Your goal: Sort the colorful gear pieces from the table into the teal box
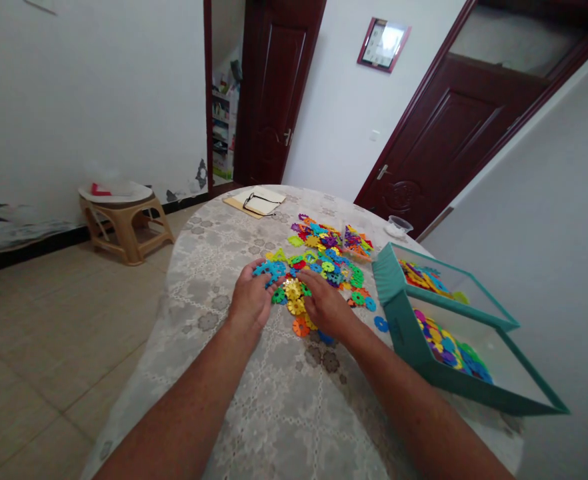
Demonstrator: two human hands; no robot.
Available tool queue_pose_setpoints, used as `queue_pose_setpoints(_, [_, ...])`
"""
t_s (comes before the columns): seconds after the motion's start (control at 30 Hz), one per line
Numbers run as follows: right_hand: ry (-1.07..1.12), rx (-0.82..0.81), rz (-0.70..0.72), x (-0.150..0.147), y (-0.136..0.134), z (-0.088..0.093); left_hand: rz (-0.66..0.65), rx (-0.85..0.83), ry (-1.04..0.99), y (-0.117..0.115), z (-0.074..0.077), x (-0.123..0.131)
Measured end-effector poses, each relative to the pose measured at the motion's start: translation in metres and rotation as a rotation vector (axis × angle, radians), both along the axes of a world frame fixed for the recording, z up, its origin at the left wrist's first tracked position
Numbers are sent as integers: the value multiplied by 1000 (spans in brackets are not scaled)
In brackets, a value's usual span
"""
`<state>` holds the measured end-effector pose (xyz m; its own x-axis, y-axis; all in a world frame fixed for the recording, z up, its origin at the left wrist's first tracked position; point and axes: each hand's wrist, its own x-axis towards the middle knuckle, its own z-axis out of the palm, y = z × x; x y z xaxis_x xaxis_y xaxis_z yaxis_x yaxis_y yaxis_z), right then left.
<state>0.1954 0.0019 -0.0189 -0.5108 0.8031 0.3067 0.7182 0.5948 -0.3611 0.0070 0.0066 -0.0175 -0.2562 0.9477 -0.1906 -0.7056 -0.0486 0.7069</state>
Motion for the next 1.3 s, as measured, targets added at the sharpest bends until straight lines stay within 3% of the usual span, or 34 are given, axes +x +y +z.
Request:
queue_pose_setpoints(0.23, [-186, -75, -11, -13, 19, -3, -113, -62, 33, -5, 5, -3])
queue_pose_setpoints(0.37, [-84, -106, -67, 1, 16, -7, -157, -95, 90, -9, 7, -4])
queue_pose_setpoints(0.5, [6, -178, -232, 21, 7, -9, -195, -97, 163, -11, 7, -3])
queue_pose_setpoints(0.67, [190, -263, -326, 42, -15, -10, -202, -14, 102, -10, 5, -1])
queue_pose_setpoints(1.0, [286, -175, -400, 63, -31, -6, -213, -103, 105, -6, -1, 3])
queue_pose_setpoints(1.17, [307, 1, -334, 41, -40, 10, -216, -105, 123, -8, 0, 5])
queue_pose_setpoints(1.3, [224, 152, -214, 14, -39, 11, -294, -58, 99, -11, 3, 9])
